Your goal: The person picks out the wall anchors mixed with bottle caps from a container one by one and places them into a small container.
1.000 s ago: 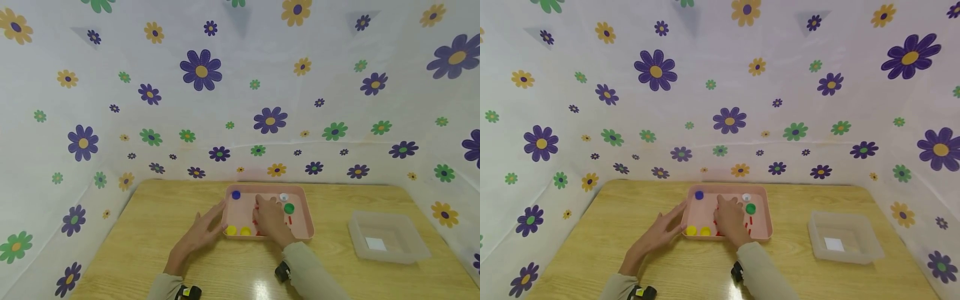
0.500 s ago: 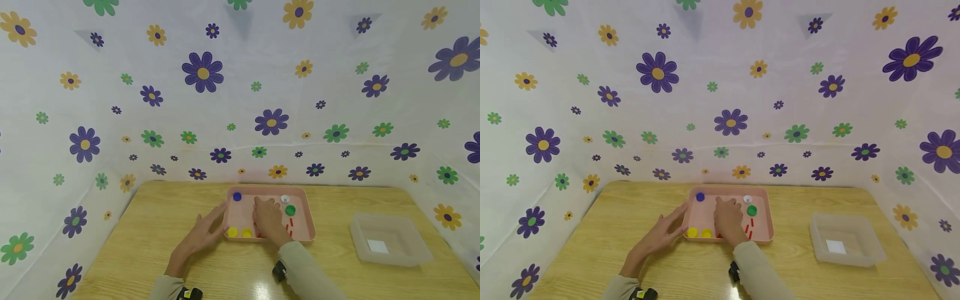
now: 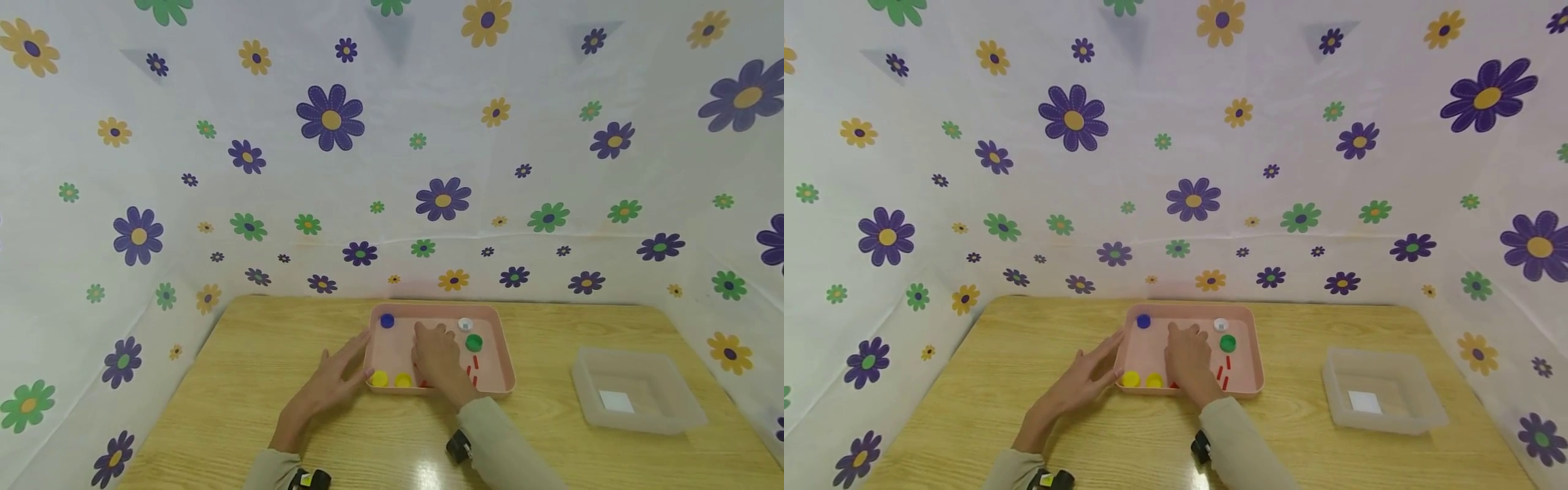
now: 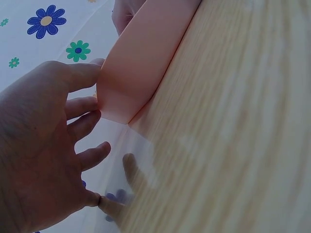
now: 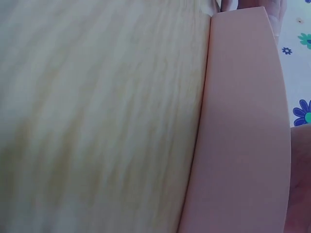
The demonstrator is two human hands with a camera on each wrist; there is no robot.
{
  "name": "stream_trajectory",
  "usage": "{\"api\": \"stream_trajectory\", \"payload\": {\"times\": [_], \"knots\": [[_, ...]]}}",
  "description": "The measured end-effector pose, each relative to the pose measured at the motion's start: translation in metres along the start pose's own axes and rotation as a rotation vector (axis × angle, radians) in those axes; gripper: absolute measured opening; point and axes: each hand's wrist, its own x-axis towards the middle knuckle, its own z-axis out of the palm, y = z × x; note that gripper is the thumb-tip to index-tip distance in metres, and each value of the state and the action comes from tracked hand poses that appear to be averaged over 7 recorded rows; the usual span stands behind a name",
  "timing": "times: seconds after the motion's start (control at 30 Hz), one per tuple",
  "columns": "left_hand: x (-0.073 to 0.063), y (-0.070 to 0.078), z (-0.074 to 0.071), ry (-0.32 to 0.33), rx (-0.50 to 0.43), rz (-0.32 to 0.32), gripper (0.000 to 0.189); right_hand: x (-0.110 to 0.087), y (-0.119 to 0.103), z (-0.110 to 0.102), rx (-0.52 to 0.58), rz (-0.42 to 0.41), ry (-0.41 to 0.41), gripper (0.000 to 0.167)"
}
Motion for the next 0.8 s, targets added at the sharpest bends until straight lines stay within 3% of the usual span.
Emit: {"api": "stream_trajectory", "payload": {"times": [0.23,0.37,0.63,0.8], "knots": [[-0.001,-0.003,0.001,0.011,-0.009,0.017,0.069,0.001,0.021,0.004,0.141,-0.061,0.046,0.014],[-0.001,-0.002,-0.002,0.006,-0.01,0.019,0.07,0.001,0.029,-0.003,0.215,-0.112,0.042,0.015],[0.0,-0.003,0.0,0.014,0.001,0.019,0.07,0.007,0.029,-0.01,0.279,-0.177,-0.019,0.019],[0.0,-0.003,0.001,0.013,0.001,0.018,0.07,0.011,0.03,-0.007,0.239,-0.19,-0.038,0.017]]}}
